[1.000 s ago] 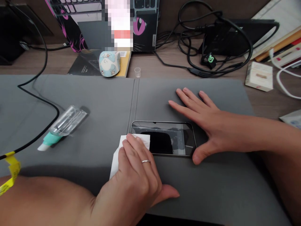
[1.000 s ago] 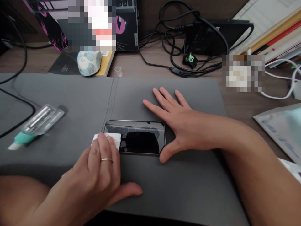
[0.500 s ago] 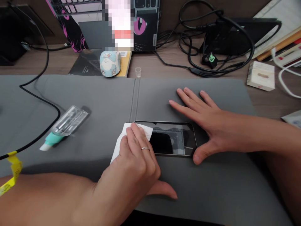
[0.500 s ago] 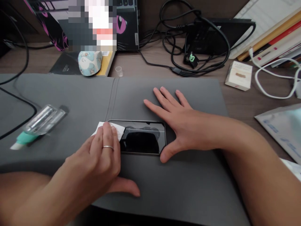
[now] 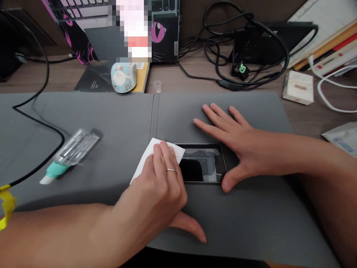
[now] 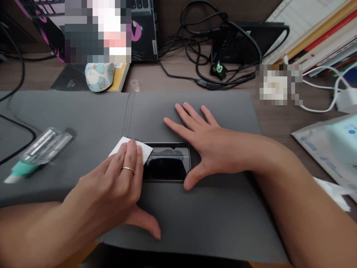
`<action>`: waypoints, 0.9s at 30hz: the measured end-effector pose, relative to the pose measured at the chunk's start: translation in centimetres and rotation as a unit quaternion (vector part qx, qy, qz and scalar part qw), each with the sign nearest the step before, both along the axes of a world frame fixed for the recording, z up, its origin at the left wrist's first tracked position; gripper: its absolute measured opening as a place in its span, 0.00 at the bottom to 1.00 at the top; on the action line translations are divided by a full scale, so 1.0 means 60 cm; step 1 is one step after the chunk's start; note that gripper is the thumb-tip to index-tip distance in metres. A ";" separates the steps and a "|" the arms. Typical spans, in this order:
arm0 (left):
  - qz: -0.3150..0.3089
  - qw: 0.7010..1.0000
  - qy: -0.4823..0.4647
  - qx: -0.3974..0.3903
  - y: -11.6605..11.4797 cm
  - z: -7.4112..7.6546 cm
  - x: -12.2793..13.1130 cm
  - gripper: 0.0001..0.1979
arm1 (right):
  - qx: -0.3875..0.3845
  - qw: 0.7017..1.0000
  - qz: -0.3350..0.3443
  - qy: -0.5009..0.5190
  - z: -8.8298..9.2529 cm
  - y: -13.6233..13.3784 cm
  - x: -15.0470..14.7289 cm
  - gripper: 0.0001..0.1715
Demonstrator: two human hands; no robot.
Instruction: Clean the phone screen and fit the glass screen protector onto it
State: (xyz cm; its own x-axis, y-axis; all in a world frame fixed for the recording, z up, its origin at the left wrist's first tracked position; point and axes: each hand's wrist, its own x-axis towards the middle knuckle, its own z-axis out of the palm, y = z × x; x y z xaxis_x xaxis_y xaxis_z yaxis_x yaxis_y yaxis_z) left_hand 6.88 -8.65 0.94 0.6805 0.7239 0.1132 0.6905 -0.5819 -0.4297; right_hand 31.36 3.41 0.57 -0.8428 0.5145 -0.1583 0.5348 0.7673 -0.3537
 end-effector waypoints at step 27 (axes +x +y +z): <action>-0.135 0.955 -0.170 -0.200 0.027 -0.006 -0.002 0.57 | -0.022 1.000 -0.008 -0.001 0.005 -0.006 -0.003 0.79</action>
State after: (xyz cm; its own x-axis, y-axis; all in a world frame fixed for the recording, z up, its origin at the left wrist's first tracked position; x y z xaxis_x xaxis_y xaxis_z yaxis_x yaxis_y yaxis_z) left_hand 6.73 -7.06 0.57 0.8216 0.5591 0.1117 0.5523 -0.8291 0.0870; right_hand 31.16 3.08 0.89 -0.8339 0.5206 -0.1833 0.5481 0.7423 -0.3855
